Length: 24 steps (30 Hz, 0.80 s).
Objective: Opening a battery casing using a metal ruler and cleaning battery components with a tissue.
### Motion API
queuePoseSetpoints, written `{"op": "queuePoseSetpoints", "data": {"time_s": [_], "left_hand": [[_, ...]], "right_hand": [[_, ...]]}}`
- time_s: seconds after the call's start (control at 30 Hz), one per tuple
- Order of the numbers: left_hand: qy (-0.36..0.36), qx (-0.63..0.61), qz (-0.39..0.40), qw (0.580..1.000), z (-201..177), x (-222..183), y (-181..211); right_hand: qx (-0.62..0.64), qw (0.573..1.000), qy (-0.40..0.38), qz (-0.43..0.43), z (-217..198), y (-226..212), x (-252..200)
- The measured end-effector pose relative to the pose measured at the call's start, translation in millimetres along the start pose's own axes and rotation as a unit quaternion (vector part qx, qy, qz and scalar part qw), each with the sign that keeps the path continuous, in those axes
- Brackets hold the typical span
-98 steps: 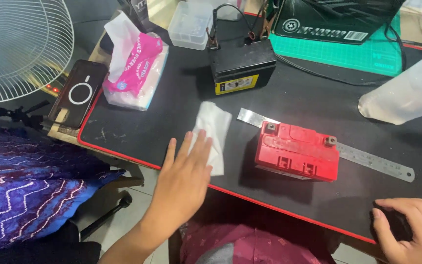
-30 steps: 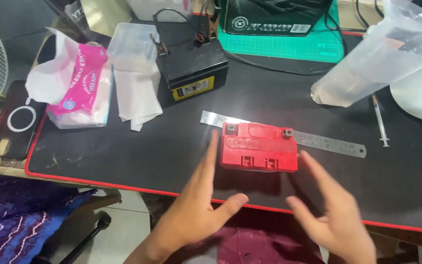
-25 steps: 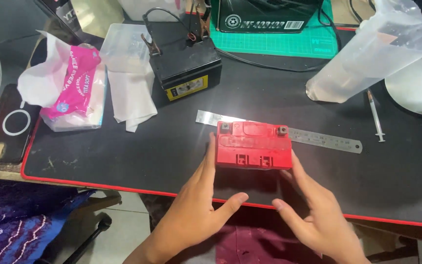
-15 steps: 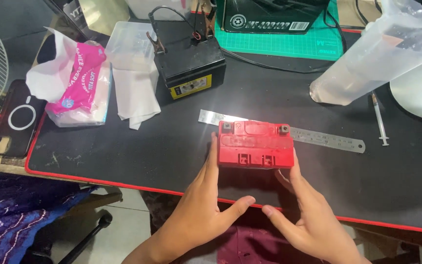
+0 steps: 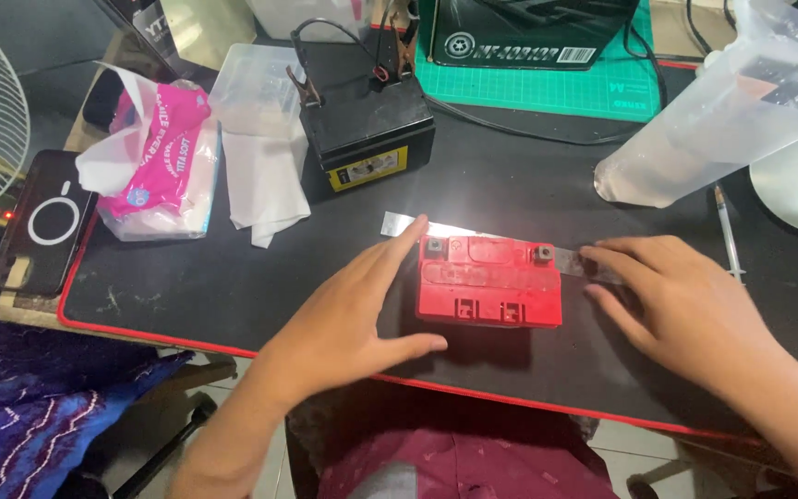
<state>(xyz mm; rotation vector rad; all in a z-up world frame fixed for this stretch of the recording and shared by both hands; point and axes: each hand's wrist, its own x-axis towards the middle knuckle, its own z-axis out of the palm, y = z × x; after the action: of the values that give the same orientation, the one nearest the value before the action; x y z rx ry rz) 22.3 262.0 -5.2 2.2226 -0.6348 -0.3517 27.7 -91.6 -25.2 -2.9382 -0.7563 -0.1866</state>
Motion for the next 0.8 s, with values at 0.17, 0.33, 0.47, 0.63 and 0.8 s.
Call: {"op": "queuePoseSetpoints", "data": {"time_s": [0.17, 0.33, 0.47, 0.63, 0.8], "left_hand": [[-0.082, 0.008, -0.003, 0.997, -28, 20, -7], [-0.060, 0.046, -0.058, 0.996, -55, 42, 2], [0.056, 0.166, 0.153, 0.973, -58, 57, 9], [0.168, 0.318, 0.328, 0.874, -49, 90, 36], [0.286, 0.428, 0.387, 0.765, -48, 138, 84]], "right_hand": [[0.085, 0.978, -0.145, 0.122, 1, 14, 24], [0.162, 0.936, -0.224, 0.217, -9, 15, 38], [0.163, 0.938, -0.226, 0.208, -36, 4, 38], [0.090, 0.992, -0.051, 0.075, -75, 20, 14], [0.186, 0.969, 0.075, 0.142, -105, 77, 19]]}}
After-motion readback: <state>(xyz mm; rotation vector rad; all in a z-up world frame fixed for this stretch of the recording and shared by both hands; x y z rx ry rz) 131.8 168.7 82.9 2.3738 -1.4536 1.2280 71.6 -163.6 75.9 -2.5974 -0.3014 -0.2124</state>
